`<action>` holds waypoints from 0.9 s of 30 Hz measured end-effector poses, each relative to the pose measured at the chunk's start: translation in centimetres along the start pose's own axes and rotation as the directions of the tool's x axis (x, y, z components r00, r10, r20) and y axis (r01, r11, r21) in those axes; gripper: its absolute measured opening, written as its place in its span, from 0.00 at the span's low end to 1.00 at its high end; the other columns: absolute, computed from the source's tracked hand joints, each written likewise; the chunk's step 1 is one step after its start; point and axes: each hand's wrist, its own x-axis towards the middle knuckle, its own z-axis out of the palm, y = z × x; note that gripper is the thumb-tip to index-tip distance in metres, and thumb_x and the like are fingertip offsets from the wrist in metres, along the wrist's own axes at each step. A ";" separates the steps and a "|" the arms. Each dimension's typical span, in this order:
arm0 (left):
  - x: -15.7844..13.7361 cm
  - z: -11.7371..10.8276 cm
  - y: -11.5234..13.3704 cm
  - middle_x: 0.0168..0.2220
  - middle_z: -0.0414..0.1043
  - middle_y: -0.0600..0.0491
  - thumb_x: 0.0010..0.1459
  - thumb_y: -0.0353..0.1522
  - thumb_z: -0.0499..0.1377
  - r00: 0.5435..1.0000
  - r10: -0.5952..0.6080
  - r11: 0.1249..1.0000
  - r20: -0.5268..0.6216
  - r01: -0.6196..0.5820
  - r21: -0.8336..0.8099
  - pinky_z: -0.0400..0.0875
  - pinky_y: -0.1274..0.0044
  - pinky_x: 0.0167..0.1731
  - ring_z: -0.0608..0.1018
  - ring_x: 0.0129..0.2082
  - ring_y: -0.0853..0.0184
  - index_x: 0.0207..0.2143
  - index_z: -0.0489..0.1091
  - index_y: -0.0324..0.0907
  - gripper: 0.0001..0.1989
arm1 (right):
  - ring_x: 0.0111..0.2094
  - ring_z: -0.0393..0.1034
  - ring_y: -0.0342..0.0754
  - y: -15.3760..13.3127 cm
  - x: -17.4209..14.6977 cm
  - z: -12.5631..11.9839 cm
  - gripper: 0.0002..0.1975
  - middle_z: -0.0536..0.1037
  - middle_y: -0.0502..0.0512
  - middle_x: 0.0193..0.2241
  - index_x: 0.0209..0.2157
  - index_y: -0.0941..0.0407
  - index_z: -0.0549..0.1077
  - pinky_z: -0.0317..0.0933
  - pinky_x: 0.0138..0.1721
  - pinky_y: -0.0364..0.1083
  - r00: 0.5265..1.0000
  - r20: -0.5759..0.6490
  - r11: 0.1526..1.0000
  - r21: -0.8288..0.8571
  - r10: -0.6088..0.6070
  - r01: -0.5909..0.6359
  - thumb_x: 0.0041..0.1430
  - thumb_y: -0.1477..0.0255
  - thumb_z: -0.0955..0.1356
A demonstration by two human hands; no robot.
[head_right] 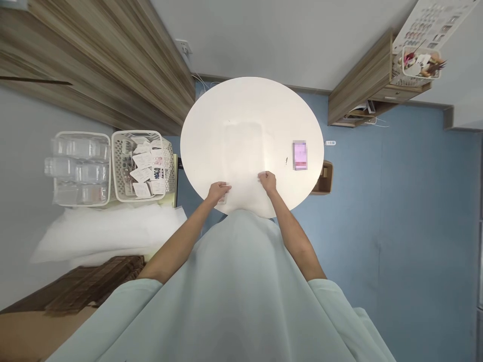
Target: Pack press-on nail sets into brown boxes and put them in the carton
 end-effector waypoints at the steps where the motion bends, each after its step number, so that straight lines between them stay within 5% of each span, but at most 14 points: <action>1: 0.1 0.1 -0.3 0.42 0.84 0.45 0.55 0.37 0.73 1.000 0.000 1.000 -0.008 0.000 0.007 0.78 0.73 0.38 0.86 0.42 0.58 0.46 0.79 0.42 0.18 | 0.32 0.79 0.44 0.3 0.2 -0.1 0.07 0.84 0.52 0.35 0.33 0.55 0.76 0.72 0.36 0.42 1.000 -0.010 1.000 -0.009 0.001 -0.001 0.58 0.67 0.72; 9: 0.8 0.9 -1.6 0.42 0.86 0.49 0.60 0.35 0.68 0.995 -0.022 0.999 -0.093 0.024 0.023 0.78 0.72 0.42 0.86 0.44 0.60 0.49 0.80 0.44 0.14 | 0.31 0.79 0.44 3.0 -0.4 -0.9 0.11 0.83 0.52 0.34 0.37 0.55 0.74 0.73 0.37 0.42 0.998 0.002 0.989 -0.133 0.070 -0.069 0.61 0.62 0.75; 16: 0.5 1.4 -2.9 0.51 0.84 0.49 0.64 0.37 0.67 0.987 0.116 0.976 -0.113 -0.092 0.198 0.77 0.68 0.52 0.84 0.47 0.59 0.55 0.76 0.46 0.18 | 0.30 0.80 0.44 6.8 -4.1 -1.8 0.09 0.82 0.52 0.35 0.40 0.56 0.74 0.73 0.37 0.43 0.989 0.016 0.970 -0.198 0.145 -0.139 0.59 0.73 0.75; 21: -0.6 -1.0 -5.5 0.63 0.73 0.41 0.62 0.38 0.69 0.896 0.443 0.723 0.029 -0.376 0.579 0.71 0.62 0.62 0.74 0.63 0.49 0.62 0.72 0.43 0.27 | 0.33 0.81 0.45 8.3 -5.2 -2.6 0.10 0.84 0.54 0.39 0.44 0.56 0.76 0.72 0.39 0.43 0.989 -0.021 0.957 -0.252 0.143 -0.144 0.61 0.72 0.74; 27: -1.2 -3.6 -8.7 0.66 0.67 0.38 0.59 0.29 0.66 0.842 0.442 0.428 0.309 -0.501 0.752 0.71 0.60 0.60 0.71 0.64 0.44 0.69 0.64 0.44 0.36 | 0.35 0.82 0.47 8.7 -5.4 -3.7 0.08 0.85 0.53 0.36 0.44 0.55 0.77 0.72 0.42 0.45 0.989 -0.057 0.936 -0.322 0.134 -0.145 0.62 0.72 0.73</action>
